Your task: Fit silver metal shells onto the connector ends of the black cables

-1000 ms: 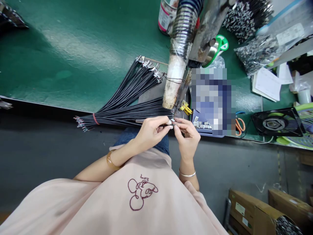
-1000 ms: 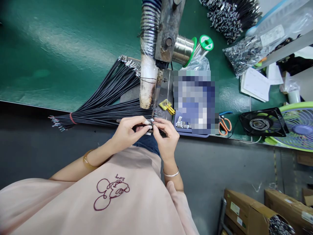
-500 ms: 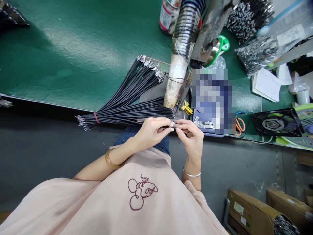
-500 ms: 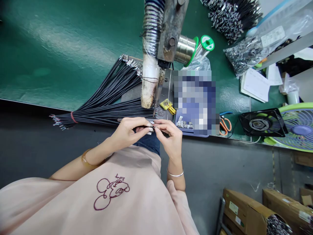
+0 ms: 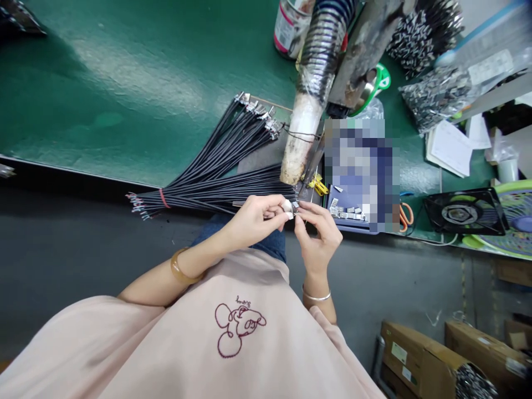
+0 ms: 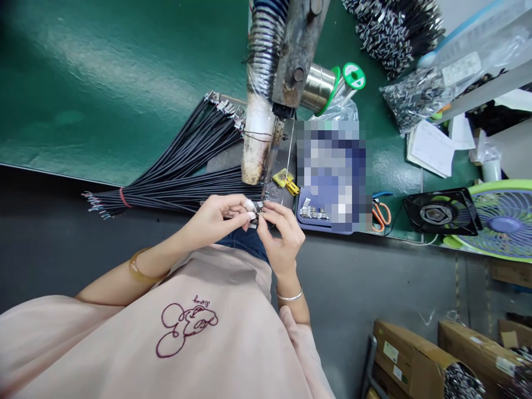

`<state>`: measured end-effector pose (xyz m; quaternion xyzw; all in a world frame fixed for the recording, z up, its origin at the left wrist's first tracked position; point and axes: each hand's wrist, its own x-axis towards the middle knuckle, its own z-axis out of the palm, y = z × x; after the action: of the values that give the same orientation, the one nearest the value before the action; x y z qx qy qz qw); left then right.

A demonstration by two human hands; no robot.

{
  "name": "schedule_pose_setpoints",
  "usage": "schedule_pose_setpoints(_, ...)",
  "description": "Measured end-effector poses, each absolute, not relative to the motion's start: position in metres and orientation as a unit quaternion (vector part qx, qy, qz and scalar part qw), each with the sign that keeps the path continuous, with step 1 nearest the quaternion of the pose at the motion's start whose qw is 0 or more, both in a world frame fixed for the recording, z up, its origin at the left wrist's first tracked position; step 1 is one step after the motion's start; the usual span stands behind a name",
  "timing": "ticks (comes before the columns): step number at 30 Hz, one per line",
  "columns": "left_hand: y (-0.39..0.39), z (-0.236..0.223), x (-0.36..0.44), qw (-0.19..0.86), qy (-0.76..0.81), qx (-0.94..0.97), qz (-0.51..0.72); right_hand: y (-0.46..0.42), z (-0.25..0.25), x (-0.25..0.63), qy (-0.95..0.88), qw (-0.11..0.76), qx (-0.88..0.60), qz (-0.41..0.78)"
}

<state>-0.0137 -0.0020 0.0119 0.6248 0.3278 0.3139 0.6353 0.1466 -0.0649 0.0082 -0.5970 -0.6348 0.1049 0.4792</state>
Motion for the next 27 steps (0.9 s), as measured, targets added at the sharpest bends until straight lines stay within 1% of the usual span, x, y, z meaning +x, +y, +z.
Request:
schedule_pose_setpoints(2, 0.001, 0.013, -0.012, 0.682, 0.334, 0.575, 0.307, -0.066, 0.007, 0.146, -0.621, 0.495, -0.604, 0.064)
schedule_pose_setpoints(5, 0.006, 0.012, -0.009, 0.703, 0.349, 0.537, 0.309, -0.069, 0.007, 0.147, -0.635, 0.514, -0.578, 0.003)
schedule_pose_setpoints(9, 0.008, 0.012, -0.004, 0.702, 0.355, 0.52, 0.333, -0.07, 0.003, 0.147, -0.69, 0.482, -0.539, -0.027)
schedule_pose_setpoints(11, 0.007, 0.012, -0.002, 0.699, 0.357, 0.516, 0.344, -0.068, 0.0, 0.148, -0.673, 0.496, -0.549, -0.005)
schedule_pose_setpoints(15, 0.007, 0.012, -0.001, 0.699, 0.365, 0.504, 0.352, -0.065, -0.004, 0.151, -0.604, 0.539, -0.58, 0.089)
schedule_pose_setpoints(18, 0.007, 0.011, -0.002, 0.692, 0.374, 0.508, 0.351, -0.064, -0.004, 0.153, -0.594, 0.55, -0.577, 0.107)
schedule_pose_setpoints(20, 0.008, 0.01, -0.002, 0.689, 0.381, 0.506, 0.353, -0.063, -0.005, 0.153, -0.614, 0.538, -0.571, 0.091)
schedule_pose_setpoints(24, 0.01, 0.008, -0.002, 0.687, 0.388, 0.508, 0.346, -0.061, -0.006, 0.153, -0.67, 0.49, -0.558, 0.021)
schedule_pose_setpoints(27, 0.012, 0.009, -0.001, 0.678, 0.392, 0.517, 0.346, -0.061, -0.008, 0.154, -0.694, 0.474, -0.542, -0.013)
